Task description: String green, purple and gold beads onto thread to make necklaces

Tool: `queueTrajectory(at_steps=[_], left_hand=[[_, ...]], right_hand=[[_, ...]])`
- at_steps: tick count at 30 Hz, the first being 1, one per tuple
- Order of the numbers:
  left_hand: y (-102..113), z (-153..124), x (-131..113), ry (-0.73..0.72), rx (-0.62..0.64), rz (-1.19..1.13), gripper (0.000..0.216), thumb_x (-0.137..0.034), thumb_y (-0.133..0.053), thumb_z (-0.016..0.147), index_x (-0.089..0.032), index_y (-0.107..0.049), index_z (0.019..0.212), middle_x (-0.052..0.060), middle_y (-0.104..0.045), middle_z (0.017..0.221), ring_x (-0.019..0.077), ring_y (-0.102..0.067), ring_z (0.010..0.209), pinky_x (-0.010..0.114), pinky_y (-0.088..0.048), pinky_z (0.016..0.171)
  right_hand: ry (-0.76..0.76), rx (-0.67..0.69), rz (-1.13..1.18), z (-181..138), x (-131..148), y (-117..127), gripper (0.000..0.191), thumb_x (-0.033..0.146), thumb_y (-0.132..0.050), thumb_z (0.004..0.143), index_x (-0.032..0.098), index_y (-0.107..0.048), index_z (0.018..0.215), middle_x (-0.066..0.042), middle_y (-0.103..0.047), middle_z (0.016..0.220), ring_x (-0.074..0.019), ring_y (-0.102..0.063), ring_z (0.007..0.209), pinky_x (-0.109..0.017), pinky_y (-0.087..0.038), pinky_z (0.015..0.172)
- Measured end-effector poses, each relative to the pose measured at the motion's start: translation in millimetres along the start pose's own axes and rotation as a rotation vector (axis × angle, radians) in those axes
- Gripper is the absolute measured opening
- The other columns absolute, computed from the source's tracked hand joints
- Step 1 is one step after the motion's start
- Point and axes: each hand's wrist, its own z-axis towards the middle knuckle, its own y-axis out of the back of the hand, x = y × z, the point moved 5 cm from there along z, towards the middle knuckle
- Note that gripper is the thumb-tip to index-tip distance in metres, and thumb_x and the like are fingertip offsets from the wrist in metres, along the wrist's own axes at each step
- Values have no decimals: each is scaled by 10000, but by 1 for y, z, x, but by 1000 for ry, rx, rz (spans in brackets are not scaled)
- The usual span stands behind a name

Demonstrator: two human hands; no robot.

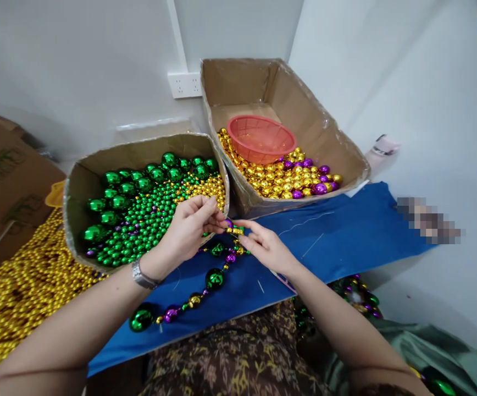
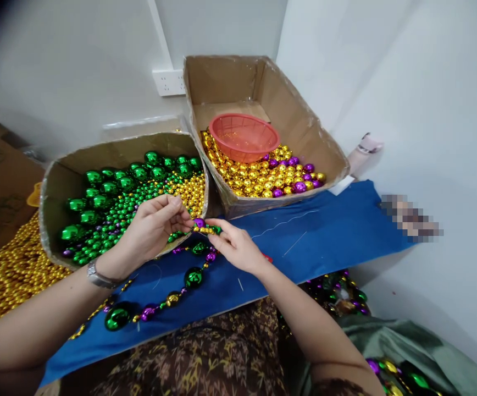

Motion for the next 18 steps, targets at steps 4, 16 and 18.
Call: queueTrajectory(at_steps=[4,16,18], left_hand=[[2,2,11,-6,73,165,277,-395,-661,813,-145,-580,724,31,-660,653,102,-627,546,202,-516,516],[1,12,36,87,338,345,326,-438,-661,796,-150,-562,682,-10,-579,588,69,-504,480,189,-407,466],[3,12,36,68,319,290,321,-434,-670,790,-146,-573,684,-1,-600,628,63,-487,490,191,-394,471]], right_hand=[[252,-258,-524,3,5,5,184,251,-469,967,203,-612,1073,9,-592,661,-134,-493,609,-260,-365,612],[734,-632,-1133,0,30,-6,41,191,-589,909,232,-589,903,20,-497,576,-142,-381,578,-318,-258,572],[679,-679,-1117,-4,29,-5,84,164,-597,892,248,-594,894,8,-546,647,-138,-420,614,-307,-273,581]])
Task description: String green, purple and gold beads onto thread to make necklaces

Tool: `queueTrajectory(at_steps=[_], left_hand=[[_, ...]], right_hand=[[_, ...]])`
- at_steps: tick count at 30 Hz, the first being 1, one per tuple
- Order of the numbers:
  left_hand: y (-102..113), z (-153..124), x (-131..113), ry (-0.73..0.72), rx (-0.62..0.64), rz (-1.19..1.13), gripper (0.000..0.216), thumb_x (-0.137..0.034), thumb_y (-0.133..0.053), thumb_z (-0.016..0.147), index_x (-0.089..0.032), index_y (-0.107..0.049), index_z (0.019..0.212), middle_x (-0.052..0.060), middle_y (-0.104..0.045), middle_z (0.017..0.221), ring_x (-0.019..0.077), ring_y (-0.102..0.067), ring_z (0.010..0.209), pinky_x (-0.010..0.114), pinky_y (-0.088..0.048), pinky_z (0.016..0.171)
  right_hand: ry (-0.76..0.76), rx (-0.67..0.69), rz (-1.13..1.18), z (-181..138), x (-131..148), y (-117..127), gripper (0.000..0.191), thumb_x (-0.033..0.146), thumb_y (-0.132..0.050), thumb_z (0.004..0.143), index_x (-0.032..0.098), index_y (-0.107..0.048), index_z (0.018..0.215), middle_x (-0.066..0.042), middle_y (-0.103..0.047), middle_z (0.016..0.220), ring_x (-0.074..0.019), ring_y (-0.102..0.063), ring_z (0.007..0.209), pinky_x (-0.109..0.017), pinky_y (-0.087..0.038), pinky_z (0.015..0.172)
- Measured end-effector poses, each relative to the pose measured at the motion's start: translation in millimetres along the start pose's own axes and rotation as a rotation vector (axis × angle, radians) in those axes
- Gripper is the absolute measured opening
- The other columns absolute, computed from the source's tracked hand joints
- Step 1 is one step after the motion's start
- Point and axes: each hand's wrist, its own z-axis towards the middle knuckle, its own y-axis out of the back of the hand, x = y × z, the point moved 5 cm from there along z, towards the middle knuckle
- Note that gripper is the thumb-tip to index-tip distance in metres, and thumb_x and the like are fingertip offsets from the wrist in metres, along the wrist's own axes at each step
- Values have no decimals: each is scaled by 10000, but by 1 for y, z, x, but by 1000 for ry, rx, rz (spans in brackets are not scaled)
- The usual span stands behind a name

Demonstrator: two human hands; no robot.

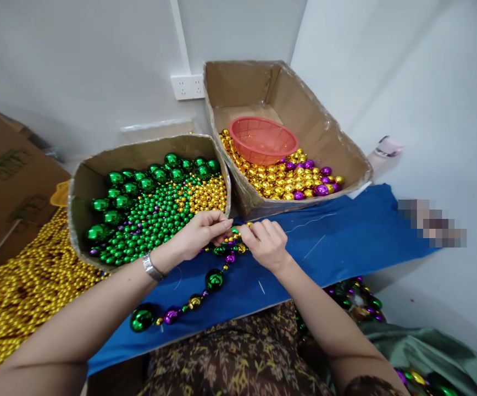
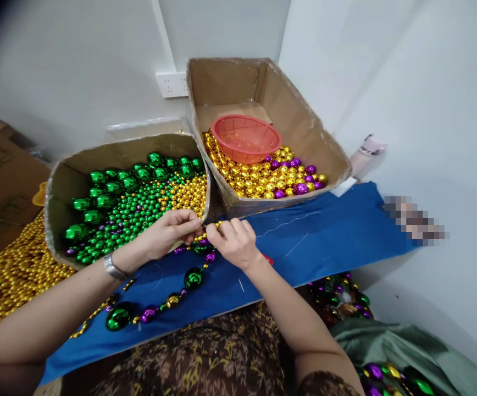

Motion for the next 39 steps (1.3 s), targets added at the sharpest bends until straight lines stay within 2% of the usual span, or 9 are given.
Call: queueTrajectory(at_steps=[5,8,12,16,22,25,28,33,39], left_hand=[[4,-7,-4,-124,-107,4,284,-394,-634,835,-144,-595,705,0,-587,635,73,-482,540,201,-393,512],[0,-11,-7,-163,-109,68,275,-379,-604,862,-141,-606,725,9,-603,654,80,-492,567,206,-399,535],[-8,-14,-11,-237,-99,203,272,-353,-566,888,-141,-605,724,-6,-564,624,83,-474,571,206,-386,541],[-13,-18,-9,-283,-101,294,262,-341,-549,895,-140,-607,738,3,-578,653,95,-493,603,216,-403,568],[-11,-23,1,-263,-146,305,283,-365,-549,889,-144,-586,716,-8,-545,628,95,-455,577,215,-377,537],[-12,-23,3,-270,-145,312,279,-369,-545,892,-147,-593,731,-7,-546,632,99,-459,585,219,-375,545],[-15,-24,7,-262,-123,335,277,-378,-537,900,-149,-602,758,-2,-556,650,105,-463,597,226,-376,557],[-19,-26,12,-253,-118,358,281,-386,-548,892,-155,-594,739,1,-561,654,110,-466,606,230,-375,570],[-13,-30,17,-200,-193,184,306,-427,-568,877,-151,-614,754,1,-574,638,109,-495,594,222,-399,556]], right_hand=[[-135,154,173,-18,5,14,118,274,-657,855,250,-638,969,-73,-641,988,-194,-552,861,-306,-402,690],[-240,241,396,-26,8,21,216,351,-647,863,211,-658,1027,-85,-654,940,-196,-578,822,-325,-452,710],[-427,259,611,-27,10,18,173,192,-518,940,182,-667,1027,-42,-667,788,-143,-612,714,-275,-484,690],[-507,330,588,-24,9,7,219,220,-501,953,172,-665,1089,-54,-685,816,-161,-636,733,-292,-499,701],[-591,136,667,-25,2,21,186,180,-525,922,193,-650,1059,-57,-677,886,-160,-635,809,-286,-520,731],[-591,224,735,-27,11,15,145,215,-530,922,190,-670,945,-47,-672,807,-157,-629,746,-288,-511,711],[-827,292,939,-33,15,-3,208,288,-501,942,201,-665,1037,-54,-680,876,-157,-634,759,-288,-512,701],[-1324,117,1394,-40,18,-29,190,407,-627,853,219,-626,885,-5,-629,779,-131,-578,669,-242,-483,571],[-1456,36,1644,-35,14,-32,249,451,-657,820,236,-533,845,0,-606,838,-123,-589,744,-225,-494,610]])
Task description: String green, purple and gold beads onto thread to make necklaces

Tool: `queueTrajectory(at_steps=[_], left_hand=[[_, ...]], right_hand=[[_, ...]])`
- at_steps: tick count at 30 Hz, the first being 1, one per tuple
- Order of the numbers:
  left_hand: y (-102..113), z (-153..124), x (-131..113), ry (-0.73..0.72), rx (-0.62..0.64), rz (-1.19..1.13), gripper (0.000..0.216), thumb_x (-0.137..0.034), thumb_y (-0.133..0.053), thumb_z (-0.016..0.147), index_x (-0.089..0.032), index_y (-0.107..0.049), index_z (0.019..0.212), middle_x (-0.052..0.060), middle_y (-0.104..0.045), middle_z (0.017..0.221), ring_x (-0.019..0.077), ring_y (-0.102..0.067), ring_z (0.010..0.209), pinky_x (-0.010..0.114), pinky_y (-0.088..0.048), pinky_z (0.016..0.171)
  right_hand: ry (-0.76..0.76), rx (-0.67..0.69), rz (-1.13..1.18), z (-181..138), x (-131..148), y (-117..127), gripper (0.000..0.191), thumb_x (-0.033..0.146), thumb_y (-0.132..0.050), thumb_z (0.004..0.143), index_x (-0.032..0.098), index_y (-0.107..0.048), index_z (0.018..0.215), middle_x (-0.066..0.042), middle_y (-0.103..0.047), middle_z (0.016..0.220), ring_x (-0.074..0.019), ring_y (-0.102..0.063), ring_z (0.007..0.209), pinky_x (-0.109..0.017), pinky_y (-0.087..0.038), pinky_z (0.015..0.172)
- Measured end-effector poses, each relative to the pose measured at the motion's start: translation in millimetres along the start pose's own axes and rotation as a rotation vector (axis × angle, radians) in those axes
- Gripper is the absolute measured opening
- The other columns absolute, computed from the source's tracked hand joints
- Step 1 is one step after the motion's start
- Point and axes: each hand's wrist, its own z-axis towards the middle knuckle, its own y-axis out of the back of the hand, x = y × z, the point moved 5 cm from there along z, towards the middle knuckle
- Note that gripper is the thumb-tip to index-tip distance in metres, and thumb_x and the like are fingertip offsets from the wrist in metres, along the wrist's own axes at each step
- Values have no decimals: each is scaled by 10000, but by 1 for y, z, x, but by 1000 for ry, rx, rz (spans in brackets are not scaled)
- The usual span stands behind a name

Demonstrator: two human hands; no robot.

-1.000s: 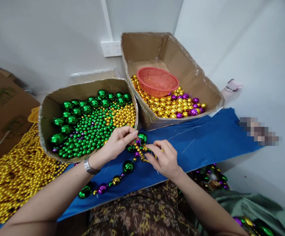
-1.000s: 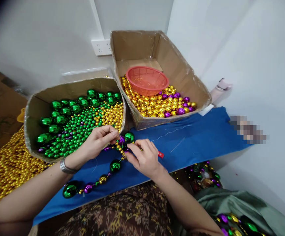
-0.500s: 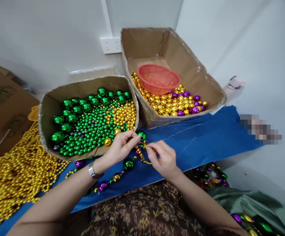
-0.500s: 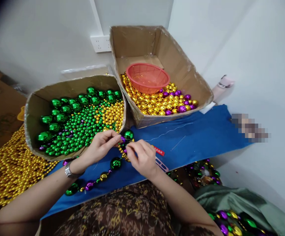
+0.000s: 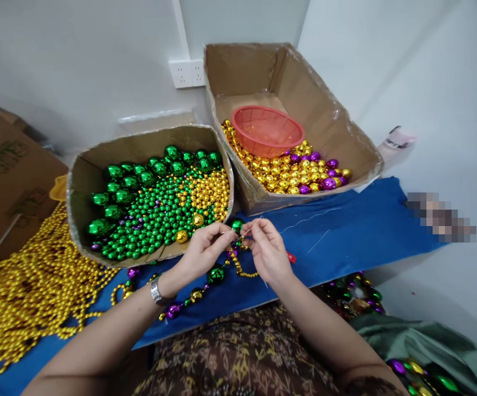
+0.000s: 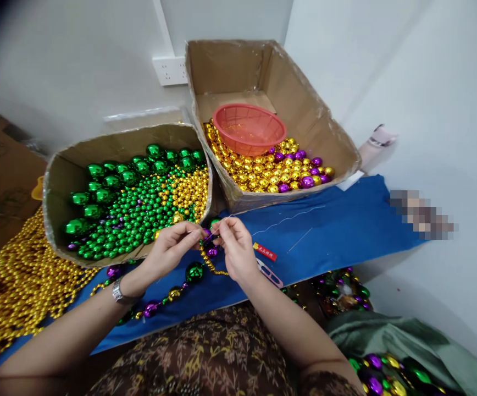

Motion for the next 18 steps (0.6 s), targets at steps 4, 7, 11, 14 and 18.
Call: queueTrajectory(at_steps=[4,7,11,14,18], left_hand=[[1,-1,14,73,-25,-210,316,-433,-614,854,-148,-603,717,14,-611,650,101,-519,584,220,-417,556],[2,-1,30,147,-40,-332,324,-434,-669,813,-145,-590,690,10,-614,634,89,-517,552,209,-400,526],[5,-1,45,259,-37,-389,287,-413,-691,801,-136,-632,756,29,-665,722,91,-580,591,198,-421,539],[8,-1,42,226,-43,-366,239,-357,-731,772,-137,-663,835,31,-679,763,91,-601,612,198,-458,561],[12,0,34,154,-90,-310,251,-334,-764,733,-139,-665,857,28,-689,760,103,-619,596,222,-513,571]], right_hand=[[-14,55,82,9,-3,5,269,453,-648,832,248,-475,845,48,-532,700,-96,-552,622,-220,-485,596],[-30,64,84,14,-13,11,302,442,-694,797,237,-473,817,76,-474,620,-72,-485,532,-191,-428,526],[-36,42,-39,16,-23,18,300,467,-692,792,223,-521,825,59,-531,638,-74,-489,520,-201,-425,508],[11,89,-132,15,-19,17,272,462,-674,813,214,-562,834,21,-619,757,-72,-527,548,-211,-452,533],[52,206,-259,15,-7,8,258,462,-633,844,212,-568,838,-52,-638,1135,-57,-563,563,-236,-495,553]])
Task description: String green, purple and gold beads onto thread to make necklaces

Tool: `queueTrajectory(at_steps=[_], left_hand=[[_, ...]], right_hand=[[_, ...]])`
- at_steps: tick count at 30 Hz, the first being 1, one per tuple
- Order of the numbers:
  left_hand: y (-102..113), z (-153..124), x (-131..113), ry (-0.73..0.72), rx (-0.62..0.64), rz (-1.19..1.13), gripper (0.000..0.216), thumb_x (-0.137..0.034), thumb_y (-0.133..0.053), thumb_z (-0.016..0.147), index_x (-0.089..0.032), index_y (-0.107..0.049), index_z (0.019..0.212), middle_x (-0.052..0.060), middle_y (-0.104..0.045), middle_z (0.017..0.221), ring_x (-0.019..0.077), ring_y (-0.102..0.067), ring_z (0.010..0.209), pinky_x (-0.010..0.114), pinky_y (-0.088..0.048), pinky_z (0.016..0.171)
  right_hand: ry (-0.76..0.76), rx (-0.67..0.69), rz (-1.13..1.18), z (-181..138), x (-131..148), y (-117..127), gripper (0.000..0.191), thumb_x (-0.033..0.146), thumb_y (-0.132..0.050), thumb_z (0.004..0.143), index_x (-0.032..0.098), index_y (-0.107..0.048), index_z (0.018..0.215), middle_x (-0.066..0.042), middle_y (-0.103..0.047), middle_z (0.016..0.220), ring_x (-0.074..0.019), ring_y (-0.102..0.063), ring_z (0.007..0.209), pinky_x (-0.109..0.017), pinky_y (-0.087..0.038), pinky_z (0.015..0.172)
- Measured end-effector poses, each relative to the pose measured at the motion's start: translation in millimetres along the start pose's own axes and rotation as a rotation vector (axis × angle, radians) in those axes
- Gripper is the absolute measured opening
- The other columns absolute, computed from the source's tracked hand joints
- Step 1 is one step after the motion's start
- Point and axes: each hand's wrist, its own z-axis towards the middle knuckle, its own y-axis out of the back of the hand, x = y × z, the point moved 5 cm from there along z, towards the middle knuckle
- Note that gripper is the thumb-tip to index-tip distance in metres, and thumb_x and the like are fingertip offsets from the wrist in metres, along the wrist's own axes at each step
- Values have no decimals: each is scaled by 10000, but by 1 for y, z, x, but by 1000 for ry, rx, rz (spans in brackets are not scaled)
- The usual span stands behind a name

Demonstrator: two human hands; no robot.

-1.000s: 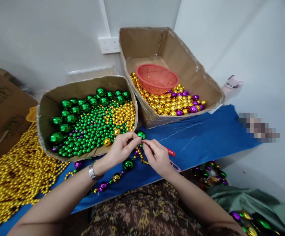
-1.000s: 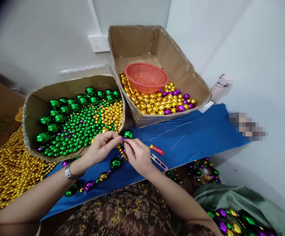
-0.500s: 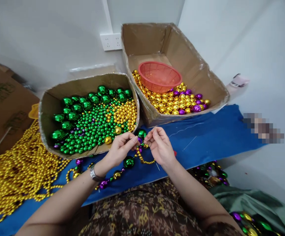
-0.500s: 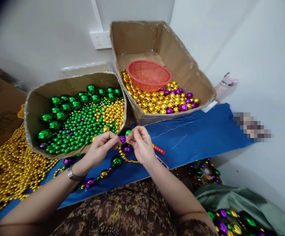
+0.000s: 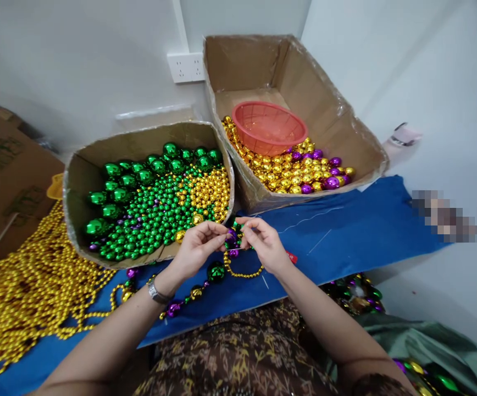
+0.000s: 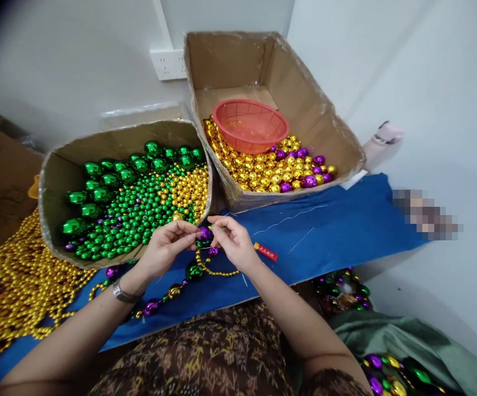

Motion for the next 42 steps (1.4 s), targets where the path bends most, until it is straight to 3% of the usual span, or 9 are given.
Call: queueTrajectory(at_steps=[9,13,18,23,28,32,36,39,42], left_hand=[[-1,-2,-6,-73,-140,61,228,-332,-741,738,-154,-616,805,12,-679,746,108,-647,580,215,-544,551],[-3,-3,-9,-86,-141,98,214,-337,-720,758,-163,-607,809,24,-687,762,128,-659,620,238,-556,585],[-3,-5,-20,-201,-32,267,96,-259,-626,826,-172,-615,788,29,-668,746,139,-644,669,248,-531,613],[-11,-14,-36,-541,96,756,226,-97,-469,875,-197,-671,854,53,-627,883,136,-610,800,248,-502,705],[-14,-20,-35,-651,42,970,304,-65,-436,871,-177,-664,1037,94,-586,990,165,-599,864,263,-511,712],[-20,-18,-30,-597,99,906,303,-148,-510,887,-142,-610,1174,114,-570,1032,186,-583,927,308,-507,801],[-15,-10,-28,-481,107,723,157,-263,-586,881,-176,-689,960,70,-594,918,171,-579,849,297,-492,759],[2,-5,-23,-279,94,439,169,-289,-613,865,-175,-695,771,67,-620,898,171,-582,844,307,-477,776],[15,-6,-20,-114,107,0,201,-300,-660,821,-156,-677,682,113,-632,1138,248,-551,1110,378,-448,931]], right_hand=[[45,126,-156,-2,7,-12,245,427,-566,899,190,-562,839,-112,-515,1350,-45,-613,570,-265,-541,609],[-17,147,-114,0,-1,-16,217,419,-565,900,205,-552,863,-37,-658,1025,-65,-617,583,-234,-527,590],[-12,96,-149,10,0,-6,213,415,-616,866,224,-554,935,44,-625,701,-111,-638,608,-237,-536,578],[193,144,-669,12,21,1,121,318,-547,922,217,-611,930,6,-680,747,-131,-656,648,-241,-495,605],[446,272,-1045,3,38,-6,198,238,-448,971,187,-638,947,-49,-690,853,-153,-644,763,-256,-460,690],[366,274,-893,3,43,-11,185,244,-452,973,191,-599,873,-3,-655,766,-120,-604,683,-230,-434,650],[363,286,-828,3,50,-14,172,236,-461,967,191,-591,864,4,-638,770,-112,-582,679,-229,-426,649],[395,265,-887,4,53,-4,175,254,-460,969,186,-605,899,-15,-624,807,-127,-579,730,-249,-433,678],[390,217,-970,5,49,13,183,279,-473,967,185,-627,936,-25,-592,810,-146,-571,771,-273,-441,705]])
